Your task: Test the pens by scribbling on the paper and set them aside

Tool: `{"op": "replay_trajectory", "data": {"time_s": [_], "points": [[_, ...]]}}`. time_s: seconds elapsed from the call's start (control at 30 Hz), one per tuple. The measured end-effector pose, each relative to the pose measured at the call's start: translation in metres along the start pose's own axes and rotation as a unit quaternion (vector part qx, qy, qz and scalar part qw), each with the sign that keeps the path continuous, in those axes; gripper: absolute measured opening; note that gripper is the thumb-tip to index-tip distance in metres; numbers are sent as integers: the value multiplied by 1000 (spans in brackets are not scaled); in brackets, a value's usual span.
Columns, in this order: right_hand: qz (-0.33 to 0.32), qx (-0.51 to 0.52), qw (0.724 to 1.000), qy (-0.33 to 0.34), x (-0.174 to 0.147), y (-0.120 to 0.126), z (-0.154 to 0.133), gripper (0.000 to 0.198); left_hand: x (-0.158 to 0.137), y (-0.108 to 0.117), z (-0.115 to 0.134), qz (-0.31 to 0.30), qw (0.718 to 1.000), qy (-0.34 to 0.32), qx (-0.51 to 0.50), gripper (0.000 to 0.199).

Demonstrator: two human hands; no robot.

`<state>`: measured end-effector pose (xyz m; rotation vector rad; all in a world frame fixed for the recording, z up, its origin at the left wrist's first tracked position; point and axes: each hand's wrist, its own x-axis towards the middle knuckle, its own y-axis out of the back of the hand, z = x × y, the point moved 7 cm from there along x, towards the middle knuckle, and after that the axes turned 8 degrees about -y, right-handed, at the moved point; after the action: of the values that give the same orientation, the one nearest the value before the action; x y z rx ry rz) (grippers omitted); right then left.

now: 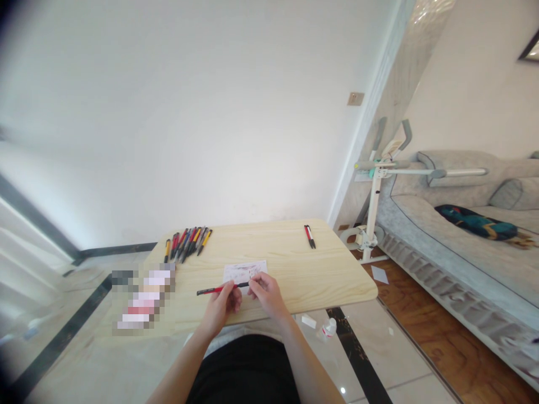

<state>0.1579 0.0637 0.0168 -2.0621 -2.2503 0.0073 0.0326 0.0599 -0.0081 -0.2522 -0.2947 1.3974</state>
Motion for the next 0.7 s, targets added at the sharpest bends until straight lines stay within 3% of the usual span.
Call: {"op": "replay_trajectory", "data": {"time_s": [0.7], "points": [[29,-48,998,-1,1,2,4,37,-1,-3,5,-11,1000,-19,19,39]]}}
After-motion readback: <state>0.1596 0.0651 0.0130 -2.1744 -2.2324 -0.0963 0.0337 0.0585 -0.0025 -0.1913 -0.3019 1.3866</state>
